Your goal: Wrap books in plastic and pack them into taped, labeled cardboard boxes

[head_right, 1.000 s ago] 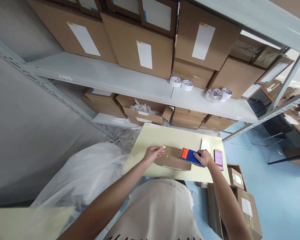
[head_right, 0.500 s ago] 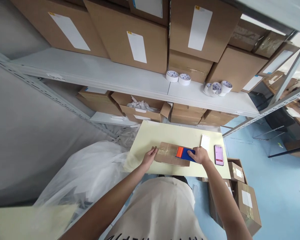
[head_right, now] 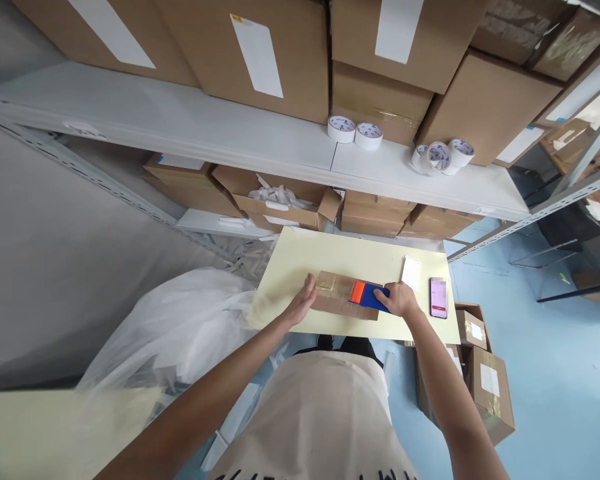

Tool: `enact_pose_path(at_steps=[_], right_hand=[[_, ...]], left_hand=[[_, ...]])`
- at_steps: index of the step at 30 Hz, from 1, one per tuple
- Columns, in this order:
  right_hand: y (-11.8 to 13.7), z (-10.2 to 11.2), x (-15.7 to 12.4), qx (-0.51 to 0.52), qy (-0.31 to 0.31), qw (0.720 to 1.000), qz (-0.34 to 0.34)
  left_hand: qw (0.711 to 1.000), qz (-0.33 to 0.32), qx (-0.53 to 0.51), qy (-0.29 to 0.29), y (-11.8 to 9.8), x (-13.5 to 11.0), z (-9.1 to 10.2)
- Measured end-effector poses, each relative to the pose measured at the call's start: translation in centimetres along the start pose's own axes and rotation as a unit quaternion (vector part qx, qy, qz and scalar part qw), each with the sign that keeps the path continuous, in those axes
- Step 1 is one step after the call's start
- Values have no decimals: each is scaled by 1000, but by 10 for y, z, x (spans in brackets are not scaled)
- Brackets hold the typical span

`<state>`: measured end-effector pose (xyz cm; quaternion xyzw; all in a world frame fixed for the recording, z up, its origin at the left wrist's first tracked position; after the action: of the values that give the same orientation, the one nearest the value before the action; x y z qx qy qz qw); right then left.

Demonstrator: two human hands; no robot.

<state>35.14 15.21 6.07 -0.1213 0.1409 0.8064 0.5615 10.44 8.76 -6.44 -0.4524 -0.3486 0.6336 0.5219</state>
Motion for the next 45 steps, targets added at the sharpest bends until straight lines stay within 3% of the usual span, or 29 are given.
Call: enact_pose_path(at_steps=[2,4,6,9,13,18,23,26,29,31,35,37,39,41,45], right_hand=[[1,1,0,0,5,1000,0],[2,2,0,2,11,1000,2],[3,2,2,4,19,1000,5],[3,2,5,8,32,999,10],[-1,-1,10,34,57,997,24],[-19,-7,6,55,72,995,40],[-70,-11,-1,60,82,994,35],[-107,-18,-1,85,92,992,26],[-125,-32,5,94,101,990,30],[-121,-42,12,90,97,990,42],[-88,-51,32,80,74,991,80],[-73,-52,40,77,69,991,89],[-63,-52,46,80,71,990,93],[-56,-53,48,87,78,988,99],[-62,-59,44,103,94,984,106]], left_hand=[[984,-97,144,30,-30,1,-4],[942,-184,270,80,-56,2,-19],[900,-222,351,130,-69,6,-35],[876,-214,408,143,-71,17,-43],[871,-194,432,133,-67,23,-43],[867,-176,444,140,-69,19,-57],[870,-166,443,141,-70,17,-70],[868,-163,448,137,-69,17,-70],[863,-171,455,139,-68,15,-65],[861,-172,460,135,-64,13,-55],[853,-148,486,120,-51,8,-28],[849,-120,503,105,-47,7,-25],[851,-103,504,105,-49,7,-39],[858,-113,485,127,-57,8,-70],[876,-130,447,122,-75,13,-113]])
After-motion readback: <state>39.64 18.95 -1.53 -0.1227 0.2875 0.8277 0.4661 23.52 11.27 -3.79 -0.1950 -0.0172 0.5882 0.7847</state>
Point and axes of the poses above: each hand's wrist, its own x-axis towards the middle knuckle, its own z-axis out of the back of the hand, y = z × x, the point moved 9 cm from there along x, towards the middle knuckle
